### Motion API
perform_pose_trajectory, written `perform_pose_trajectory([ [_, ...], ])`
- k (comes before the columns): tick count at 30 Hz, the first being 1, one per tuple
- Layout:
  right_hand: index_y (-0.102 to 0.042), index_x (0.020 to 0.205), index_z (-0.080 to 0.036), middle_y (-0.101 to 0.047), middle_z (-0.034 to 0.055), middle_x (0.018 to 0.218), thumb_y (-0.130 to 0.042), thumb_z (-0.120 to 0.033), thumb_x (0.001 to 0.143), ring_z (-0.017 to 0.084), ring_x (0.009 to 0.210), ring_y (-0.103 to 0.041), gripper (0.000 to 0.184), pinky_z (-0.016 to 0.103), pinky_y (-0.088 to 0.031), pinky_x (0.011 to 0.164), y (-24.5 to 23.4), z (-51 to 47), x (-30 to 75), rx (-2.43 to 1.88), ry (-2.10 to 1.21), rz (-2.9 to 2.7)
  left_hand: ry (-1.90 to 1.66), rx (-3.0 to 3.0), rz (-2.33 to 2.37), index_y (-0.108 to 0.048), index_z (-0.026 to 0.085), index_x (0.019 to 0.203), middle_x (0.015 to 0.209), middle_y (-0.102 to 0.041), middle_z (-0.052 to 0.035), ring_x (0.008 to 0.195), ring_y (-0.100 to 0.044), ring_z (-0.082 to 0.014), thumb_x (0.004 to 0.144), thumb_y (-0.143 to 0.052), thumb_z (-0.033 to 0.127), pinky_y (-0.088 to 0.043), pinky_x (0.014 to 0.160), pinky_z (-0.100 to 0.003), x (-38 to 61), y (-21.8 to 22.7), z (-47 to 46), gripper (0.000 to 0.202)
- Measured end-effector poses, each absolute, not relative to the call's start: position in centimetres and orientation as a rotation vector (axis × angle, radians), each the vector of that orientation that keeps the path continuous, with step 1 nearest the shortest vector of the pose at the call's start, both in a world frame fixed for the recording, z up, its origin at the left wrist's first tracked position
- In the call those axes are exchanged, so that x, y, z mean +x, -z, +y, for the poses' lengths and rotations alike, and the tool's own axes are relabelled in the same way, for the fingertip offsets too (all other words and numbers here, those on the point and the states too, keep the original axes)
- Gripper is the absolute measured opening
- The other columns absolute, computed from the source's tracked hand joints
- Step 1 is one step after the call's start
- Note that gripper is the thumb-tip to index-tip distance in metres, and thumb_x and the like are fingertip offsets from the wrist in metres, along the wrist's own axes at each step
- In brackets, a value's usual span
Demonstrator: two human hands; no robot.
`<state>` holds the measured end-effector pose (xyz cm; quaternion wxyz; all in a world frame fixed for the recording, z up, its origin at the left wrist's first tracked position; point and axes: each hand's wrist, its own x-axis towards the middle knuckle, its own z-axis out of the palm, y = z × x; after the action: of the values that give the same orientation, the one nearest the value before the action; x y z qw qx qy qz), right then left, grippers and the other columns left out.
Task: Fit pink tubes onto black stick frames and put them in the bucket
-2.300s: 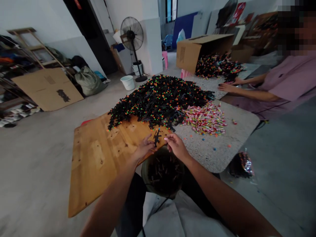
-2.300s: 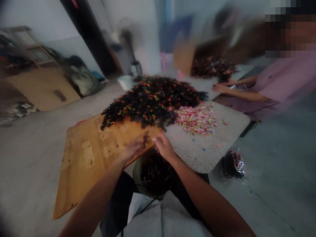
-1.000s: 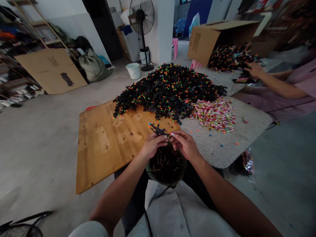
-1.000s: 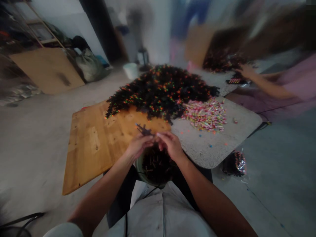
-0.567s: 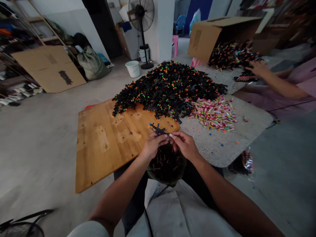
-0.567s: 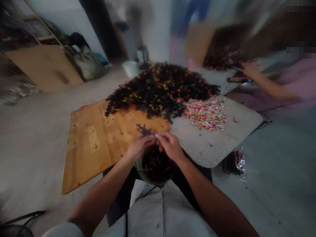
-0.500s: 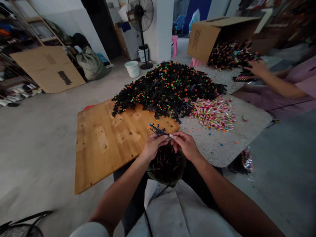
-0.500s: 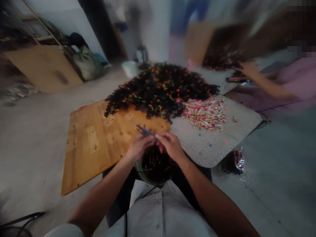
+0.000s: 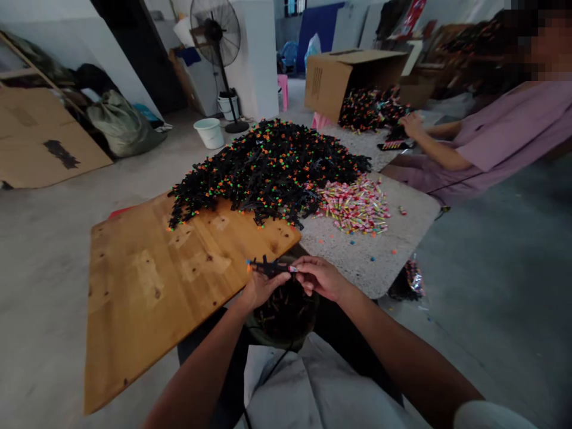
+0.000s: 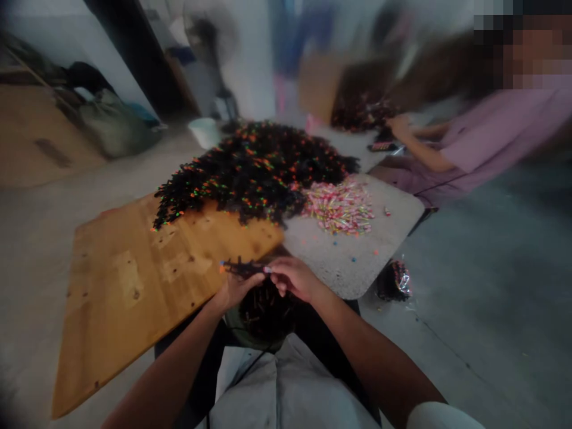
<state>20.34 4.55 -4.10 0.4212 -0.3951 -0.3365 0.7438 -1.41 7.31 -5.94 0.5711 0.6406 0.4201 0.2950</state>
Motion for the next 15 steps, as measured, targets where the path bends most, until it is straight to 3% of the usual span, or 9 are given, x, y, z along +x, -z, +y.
perform_pose_trajectory([
  [3,-0.07,0.089,-0.017,-0.07,-0.0007,0.068,-0.08,-0.044,0.078,0.01,0.047,-0.056,0.031,0.022,-0.048,0.046,5.6,4.6,23.0,-1.209,-1.749,-1.082,-0.156,1.718,0.963,-0.08,0.023,0.095,0.093,-0.079,-0.0038,0.089,-0.072,-0.024,0.08,-0.076,0.042,-0.054,0.08,-0.031,-4.5,5.8,9.9,0.024],
  [6,-0.073,0.099,-0.017,-0.075,0.0029,0.078,-0.076,-0.045,0.083,0.014,0.059,-0.065,0.033,0.024,-0.051,0.053,7.2,4.3,24.9,-1.368,-1.792,-1.439,0.065,1.928,1.081,-0.077,0.02,0.085,0.08,-0.075,-0.0035,0.073,-0.067,-0.0201,0.089,-0.06,0.039,-0.049,0.069,-0.028,-6.9,4.8,13.1,0.026],
  [9,-0.076,0.106,-0.017,-0.078,0.0048,0.086,-0.071,-0.043,0.089,0.016,0.069,-0.069,0.031,0.025,-0.051,0.061,7.8,5.0,26.1,-1.471,-1.673,-1.78,-0.115,2.139,1.44,-0.076,0.018,0.092,0.093,-0.077,-0.0078,0.087,-0.07,-0.0224,0.095,-0.053,0.036,-0.049,0.077,-0.029,-6.3,4.0,16.3,0.029],
  [13,-0.076,0.097,-0.016,-0.079,0.0099,0.095,-0.049,-0.034,0.103,0.02,0.085,-0.072,0.033,0.028,-0.051,0.076,6.6,9.3,28.8,-1.956,-0.839,-1.741,-0.503,2.04,1.637,-0.075,0.021,0.111,0.11,-0.078,-0.0078,0.1,-0.072,-0.0215,0.099,-0.056,0.036,-0.052,0.086,-0.029,-1.2,4.2,20.2,0.027],
  [15,-0.074,0.108,-0.016,-0.077,0.0135,0.111,-0.047,-0.031,0.105,0.025,0.103,-0.072,0.032,0.03,-0.051,0.086,5.8,12.1,30.5,-2.213,-0.448,-1.64,-0.587,2.038,1.552,-0.075,0.021,0.113,0.113,-0.078,-0.0082,0.102,-0.072,-0.0204,0.099,-0.059,0.035,-0.053,0.09,-0.028,2.1,4.7,21.7,0.026],
])
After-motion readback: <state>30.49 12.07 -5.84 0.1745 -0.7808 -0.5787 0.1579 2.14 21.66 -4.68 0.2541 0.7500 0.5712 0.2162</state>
